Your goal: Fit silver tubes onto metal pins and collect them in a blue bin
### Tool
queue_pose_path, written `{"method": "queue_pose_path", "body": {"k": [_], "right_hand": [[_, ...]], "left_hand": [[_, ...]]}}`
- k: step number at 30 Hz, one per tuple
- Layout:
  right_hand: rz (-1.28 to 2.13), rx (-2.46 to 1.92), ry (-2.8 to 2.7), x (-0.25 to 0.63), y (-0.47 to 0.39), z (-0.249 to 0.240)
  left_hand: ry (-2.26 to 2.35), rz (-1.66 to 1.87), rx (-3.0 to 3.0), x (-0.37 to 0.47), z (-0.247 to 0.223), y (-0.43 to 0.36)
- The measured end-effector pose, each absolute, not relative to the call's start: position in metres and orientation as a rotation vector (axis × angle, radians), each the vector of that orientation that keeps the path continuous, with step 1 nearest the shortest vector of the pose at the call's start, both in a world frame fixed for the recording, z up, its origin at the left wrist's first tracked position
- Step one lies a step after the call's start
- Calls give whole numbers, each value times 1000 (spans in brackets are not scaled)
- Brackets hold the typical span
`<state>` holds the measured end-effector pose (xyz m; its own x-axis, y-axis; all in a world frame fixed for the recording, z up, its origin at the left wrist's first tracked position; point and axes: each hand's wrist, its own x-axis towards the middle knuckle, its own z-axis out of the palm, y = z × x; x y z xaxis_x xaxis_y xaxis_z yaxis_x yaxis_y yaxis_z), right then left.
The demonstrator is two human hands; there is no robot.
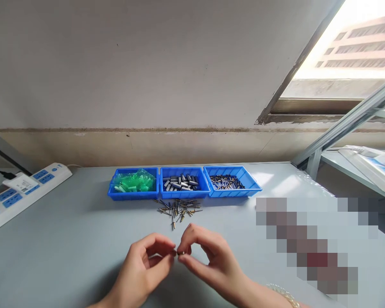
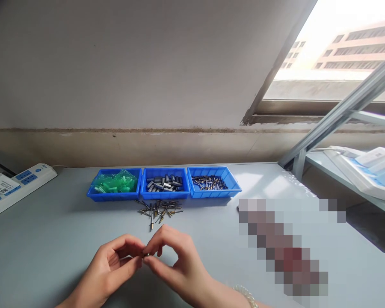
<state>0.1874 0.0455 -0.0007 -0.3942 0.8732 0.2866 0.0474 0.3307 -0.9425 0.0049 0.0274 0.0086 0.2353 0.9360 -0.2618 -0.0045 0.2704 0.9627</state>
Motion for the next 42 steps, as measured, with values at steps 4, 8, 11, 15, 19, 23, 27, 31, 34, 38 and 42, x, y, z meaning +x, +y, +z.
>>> {"method": "queue_pose_path", "body": {"k": [4,8,11,15,19,23,27,31,34,38,42], "right_hand": [[1527,-1026,-1462,185,50,-9],[1742,-985,-1394,182,53,-14],[1476,-1011,-1487,194,65,-7],[470,-1150,-1721,234,100,11],[131,-1263,-1675,270,125,19],[-70,-1278,-1809,269,118,13],[96,-1185,-2055,249,102,0],[186,-1190,-2167,240,100,-15],[219,-1219,-2201,241,103,-23],[241,-1235,-2220,242,104,-26],[234,-1234,-2208,242,106,-31]], "left_hand": [[1161,994,1177,-1,7,26],[1079,899,1282,0,15,24],[1113,944,1275,0,18,23],[1227,1000,1211,1,20,23],[1252,979,1228,0,20,25],[1256,978,1264,-1,20,27],[1299,975,1272,-1,21,28],[1289,987,1301,-1,23,28],[1320,1023,1281,1,25,27],[1324,1011,1313,-1,24,28],[1316,969,1355,-4,21,29]]}}
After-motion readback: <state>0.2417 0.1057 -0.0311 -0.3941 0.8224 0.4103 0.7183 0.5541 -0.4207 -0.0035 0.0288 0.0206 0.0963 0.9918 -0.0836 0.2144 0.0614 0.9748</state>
